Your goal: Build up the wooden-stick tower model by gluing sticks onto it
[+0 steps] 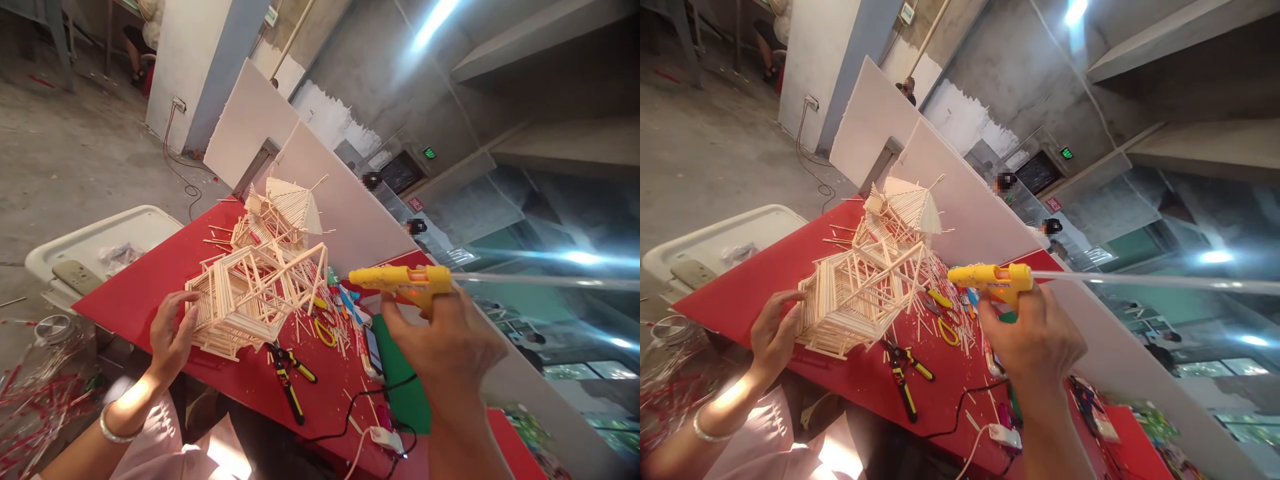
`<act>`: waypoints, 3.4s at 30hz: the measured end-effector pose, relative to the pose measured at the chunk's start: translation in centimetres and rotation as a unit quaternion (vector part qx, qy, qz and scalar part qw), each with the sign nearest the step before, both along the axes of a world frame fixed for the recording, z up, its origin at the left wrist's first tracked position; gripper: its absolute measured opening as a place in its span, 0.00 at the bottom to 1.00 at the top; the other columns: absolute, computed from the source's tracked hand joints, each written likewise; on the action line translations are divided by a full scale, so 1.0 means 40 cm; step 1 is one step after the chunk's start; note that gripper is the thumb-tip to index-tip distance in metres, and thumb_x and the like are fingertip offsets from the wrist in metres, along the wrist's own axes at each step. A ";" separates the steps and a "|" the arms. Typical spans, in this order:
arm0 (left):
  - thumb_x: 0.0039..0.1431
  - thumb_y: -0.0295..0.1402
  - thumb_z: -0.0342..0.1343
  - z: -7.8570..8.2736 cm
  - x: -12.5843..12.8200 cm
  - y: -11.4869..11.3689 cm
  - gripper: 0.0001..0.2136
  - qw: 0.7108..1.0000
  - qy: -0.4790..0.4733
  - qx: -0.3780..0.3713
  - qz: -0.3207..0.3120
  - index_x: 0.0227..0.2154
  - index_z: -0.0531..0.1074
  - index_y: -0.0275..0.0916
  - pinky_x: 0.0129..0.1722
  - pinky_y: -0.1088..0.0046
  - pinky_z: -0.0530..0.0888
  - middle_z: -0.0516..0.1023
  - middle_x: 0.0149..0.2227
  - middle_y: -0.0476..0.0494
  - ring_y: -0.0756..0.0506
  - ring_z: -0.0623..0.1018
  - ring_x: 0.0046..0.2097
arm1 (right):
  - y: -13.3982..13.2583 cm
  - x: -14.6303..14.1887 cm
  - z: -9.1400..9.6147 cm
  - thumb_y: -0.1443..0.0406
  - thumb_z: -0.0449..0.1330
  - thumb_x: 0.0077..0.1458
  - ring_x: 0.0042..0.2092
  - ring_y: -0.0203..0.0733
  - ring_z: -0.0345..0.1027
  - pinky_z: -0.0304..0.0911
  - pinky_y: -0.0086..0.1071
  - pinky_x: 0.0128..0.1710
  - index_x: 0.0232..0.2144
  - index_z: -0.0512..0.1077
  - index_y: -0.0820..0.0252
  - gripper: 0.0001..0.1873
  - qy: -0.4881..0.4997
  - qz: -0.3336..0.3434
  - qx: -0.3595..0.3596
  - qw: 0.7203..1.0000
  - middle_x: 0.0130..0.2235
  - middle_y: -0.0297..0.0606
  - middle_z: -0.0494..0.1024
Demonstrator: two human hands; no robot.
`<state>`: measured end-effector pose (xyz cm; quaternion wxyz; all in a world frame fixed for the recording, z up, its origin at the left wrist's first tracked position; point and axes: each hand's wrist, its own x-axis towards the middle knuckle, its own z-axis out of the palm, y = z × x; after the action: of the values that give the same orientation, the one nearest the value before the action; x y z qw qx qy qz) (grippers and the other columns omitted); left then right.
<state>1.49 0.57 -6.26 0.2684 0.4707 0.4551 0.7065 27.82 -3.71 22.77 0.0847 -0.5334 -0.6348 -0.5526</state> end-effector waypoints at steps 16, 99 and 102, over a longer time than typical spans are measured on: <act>0.65 0.33 0.52 0.004 -0.004 -0.004 0.06 1.000 0.007 -0.014 0.001 0.40 0.73 0.40 0.48 0.66 0.69 0.76 0.41 0.43 0.44 0.75 0.45 | 0.085 0.063 -0.041 0.48 0.60 0.50 0.29 0.45 0.69 0.53 0.34 0.28 0.35 0.72 0.58 0.20 0.151 -0.022 -0.093 0.984 0.28 0.38 0.76; 0.62 0.44 0.55 -0.039 -0.057 0.003 0.13 0.991 0.094 -0.082 -0.059 0.38 0.77 0.40 0.44 0.68 0.74 0.77 0.46 0.40 0.41 0.77 0.47 | 0.098 0.035 -0.103 0.50 0.56 0.53 0.30 0.44 0.69 0.51 0.34 0.25 0.42 0.71 0.61 0.23 0.321 0.090 -0.106 0.937 0.31 0.41 0.78; 0.61 0.45 0.56 -0.043 -0.065 0.006 0.15 0.992 0.089 -0.091 -0.013 0.40 0.76 0.38 0.47 0.67 0.73 0.77 0.44 0.40 0.41 0.76 0.47 | 0.097 0.045 -0.124 0.51 0.56 0.53 0.31 0.46 0.70 0.53 0.34 0.26 0.41 0.72 0.62 0.22 0.327 0.113 -0.097 0.933 0.32 0.42 0.78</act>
<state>-1.10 0.82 -7.96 0.2778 0.5112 0.5336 0.6139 29.60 0.18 17.80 0.2972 -0.6150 -0.6784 -0.2706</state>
